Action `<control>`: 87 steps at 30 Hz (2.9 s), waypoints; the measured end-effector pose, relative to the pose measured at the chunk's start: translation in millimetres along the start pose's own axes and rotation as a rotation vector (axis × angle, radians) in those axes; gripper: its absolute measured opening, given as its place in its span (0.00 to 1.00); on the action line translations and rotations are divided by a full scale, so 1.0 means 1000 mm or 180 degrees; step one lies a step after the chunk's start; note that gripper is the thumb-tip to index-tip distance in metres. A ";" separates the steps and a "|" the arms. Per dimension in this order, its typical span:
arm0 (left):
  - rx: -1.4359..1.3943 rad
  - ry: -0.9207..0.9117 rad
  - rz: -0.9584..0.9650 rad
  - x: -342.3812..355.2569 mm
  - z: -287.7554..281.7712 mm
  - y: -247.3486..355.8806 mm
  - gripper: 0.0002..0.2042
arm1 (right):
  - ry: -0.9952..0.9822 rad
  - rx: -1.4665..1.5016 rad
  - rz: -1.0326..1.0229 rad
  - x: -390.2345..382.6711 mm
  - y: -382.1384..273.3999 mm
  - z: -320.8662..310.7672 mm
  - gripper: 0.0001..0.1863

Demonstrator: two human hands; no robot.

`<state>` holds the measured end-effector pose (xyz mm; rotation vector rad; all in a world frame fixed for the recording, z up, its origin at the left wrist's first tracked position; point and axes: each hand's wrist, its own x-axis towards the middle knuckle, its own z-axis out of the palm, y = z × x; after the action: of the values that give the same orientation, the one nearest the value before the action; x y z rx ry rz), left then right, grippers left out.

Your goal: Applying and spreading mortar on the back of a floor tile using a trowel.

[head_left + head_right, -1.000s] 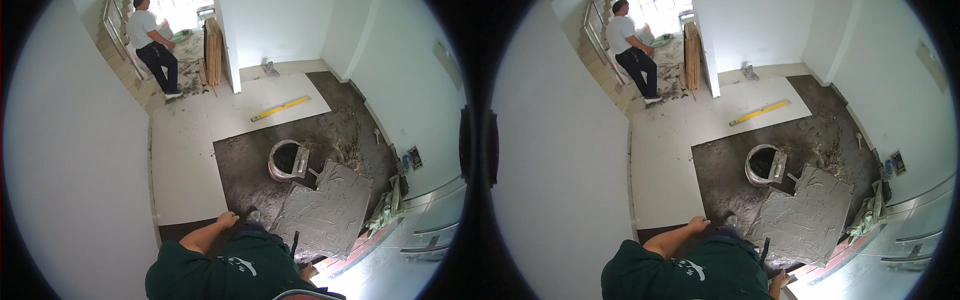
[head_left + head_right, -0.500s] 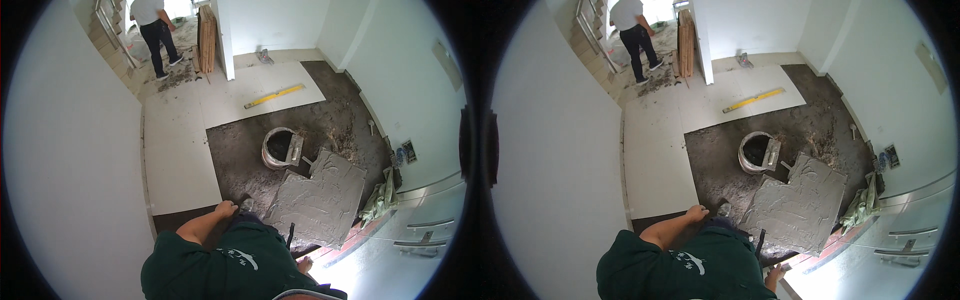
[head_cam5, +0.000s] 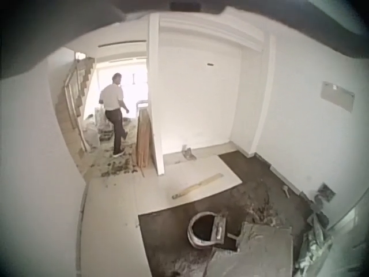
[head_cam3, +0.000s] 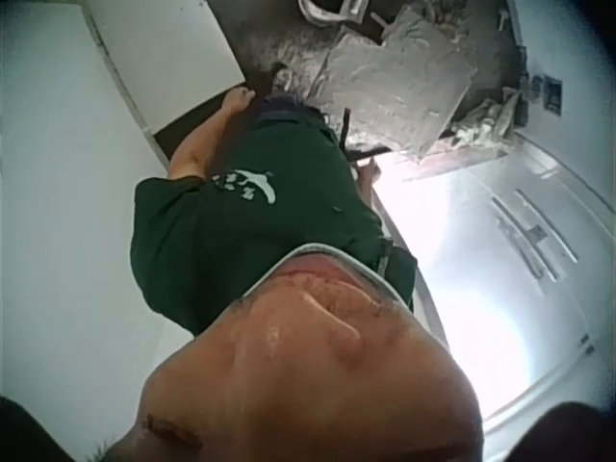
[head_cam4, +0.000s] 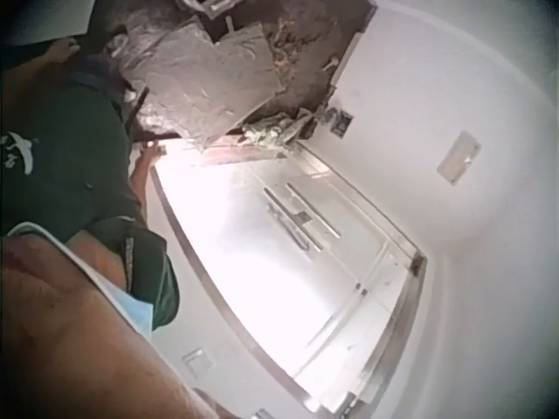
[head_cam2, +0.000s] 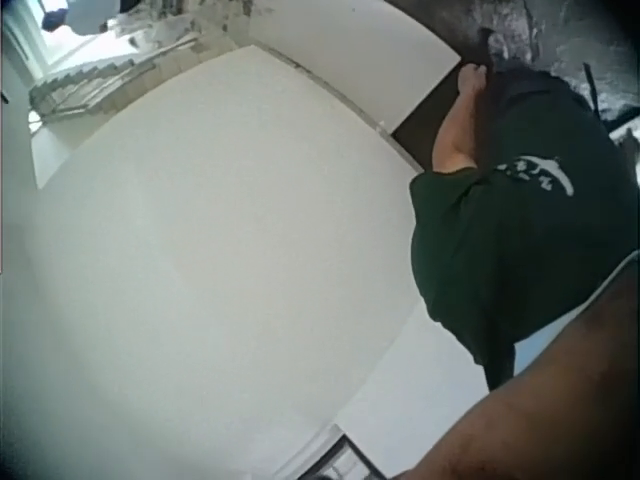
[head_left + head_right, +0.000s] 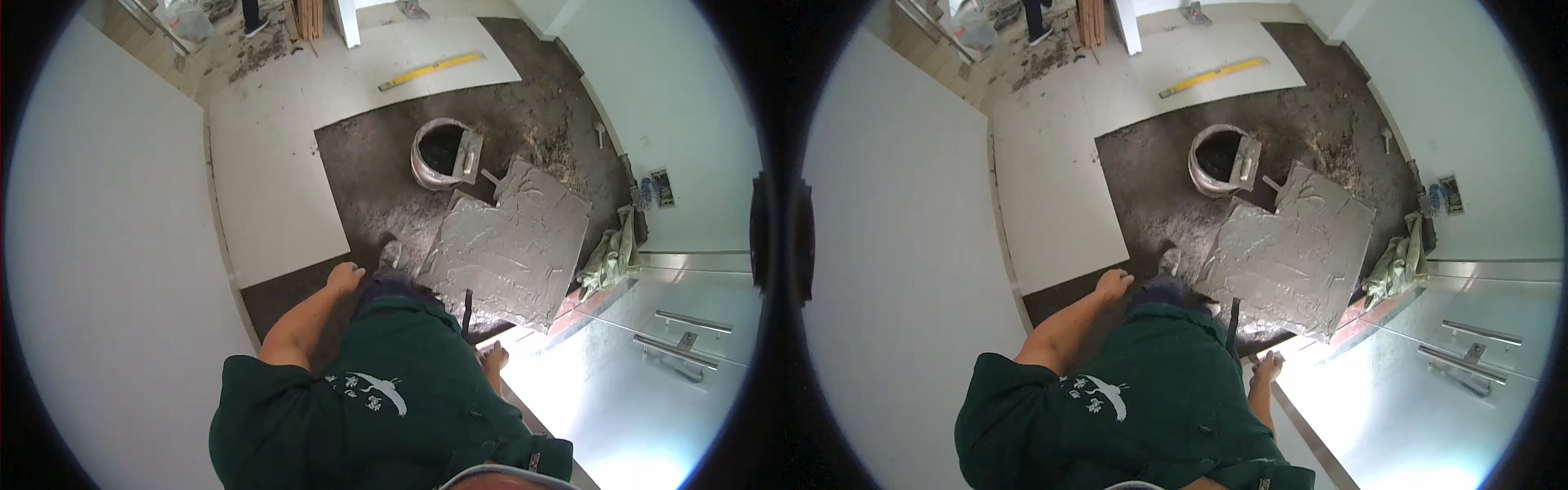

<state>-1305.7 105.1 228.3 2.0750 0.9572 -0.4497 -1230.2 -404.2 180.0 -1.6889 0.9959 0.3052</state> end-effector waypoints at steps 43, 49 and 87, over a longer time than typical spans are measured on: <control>-0.0781 -0.0359 -0.0096 -0.011 0.061 0.036 0.25 | -0.0298 -0.0172 0.0533 0.005 -0.025 -0.027 0.16; -0.0645 -0.0412 -0.0055 -0.007 0.055 0.044 0.26 | -0.0319 -0.0161 0.0514 0.009 -0.030 -0.027 0.15; -0.0320 -0.0463 0.0220 0.068 0.057 -0.009 0.23 | 0.0303 0.0407 0.0529 -0.030 -0.022 -0.011 0.15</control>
<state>-1267.6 96.1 148.3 1.9499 0.8038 -0.4989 -1235.5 -399.2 217.9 -1.5197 1.2045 0.2655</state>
